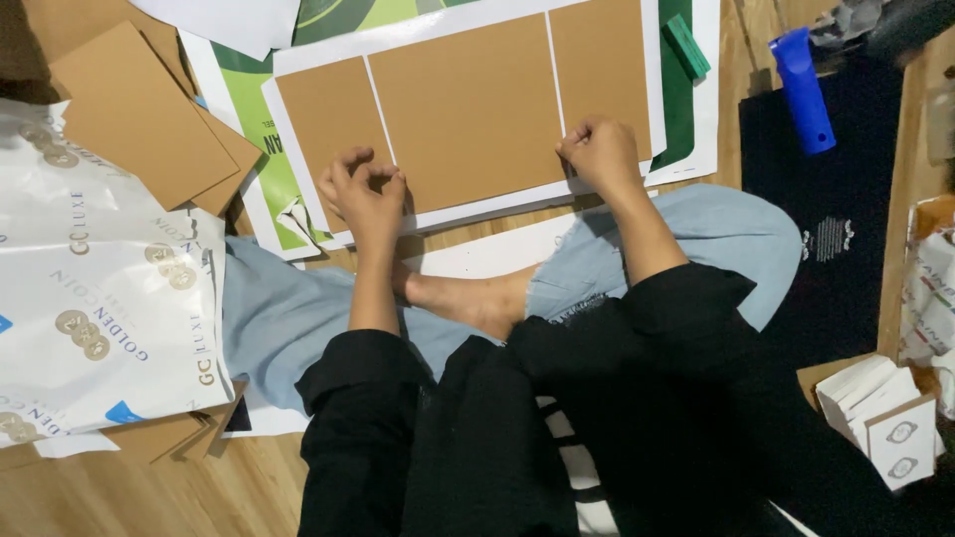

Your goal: The person sits on the floor and uses a blue roller to apply adhesive to a white sheet of paper. They then pick up brown cardboard pieces and press them onto the adhesive-covered surface, smoothing them down with their hands to secure the bond.

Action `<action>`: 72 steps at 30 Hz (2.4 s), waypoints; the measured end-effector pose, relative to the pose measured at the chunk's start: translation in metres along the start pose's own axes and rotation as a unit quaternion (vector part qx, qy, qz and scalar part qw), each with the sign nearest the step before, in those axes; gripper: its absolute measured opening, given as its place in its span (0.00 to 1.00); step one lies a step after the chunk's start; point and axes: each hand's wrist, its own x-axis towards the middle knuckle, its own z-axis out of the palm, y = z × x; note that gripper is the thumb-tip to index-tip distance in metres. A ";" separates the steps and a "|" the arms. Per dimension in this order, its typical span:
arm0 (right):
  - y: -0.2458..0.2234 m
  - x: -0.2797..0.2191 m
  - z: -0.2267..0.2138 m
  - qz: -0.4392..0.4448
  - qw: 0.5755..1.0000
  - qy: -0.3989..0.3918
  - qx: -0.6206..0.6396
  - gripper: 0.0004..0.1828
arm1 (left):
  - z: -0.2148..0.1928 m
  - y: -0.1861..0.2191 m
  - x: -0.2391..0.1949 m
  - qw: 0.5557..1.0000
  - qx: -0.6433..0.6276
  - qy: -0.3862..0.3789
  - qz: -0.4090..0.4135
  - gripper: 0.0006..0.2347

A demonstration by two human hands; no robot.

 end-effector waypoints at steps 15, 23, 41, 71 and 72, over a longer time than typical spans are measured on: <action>0.004 0.001 0.000 -0.002 1.000 -0.005 -0.001 0.04 | 0.002 -0.005 0.001 1.000 0.000 0.001 -0.002 0.05; -0.001 -0.002 -0.004 -0.003 1.000 -0.011 -0.006 0.06 | 0.006 -0.010 0.002 1.000 0.022 0.006 -0.007 0.04; 0.006 0.002 0.000 0.018 1.000 -0.005 0.002 0.07 | 0.007 -0.010 0.004 0.999 0.043 0.002 -0.010 0.04; 0.007 0.001 -0.007 0.003 1.000 -0.023 0.009 0.10 | -0.015 -0.013 0.004 0.994 0.066 -0.072 0.056 0.06; 0.006 0.001 -0.007 0.000 1.000 -0.025 0.012 0.10 | -0.014 -0.014 0.004 0.993 0.068 -0.072 0.057 0.07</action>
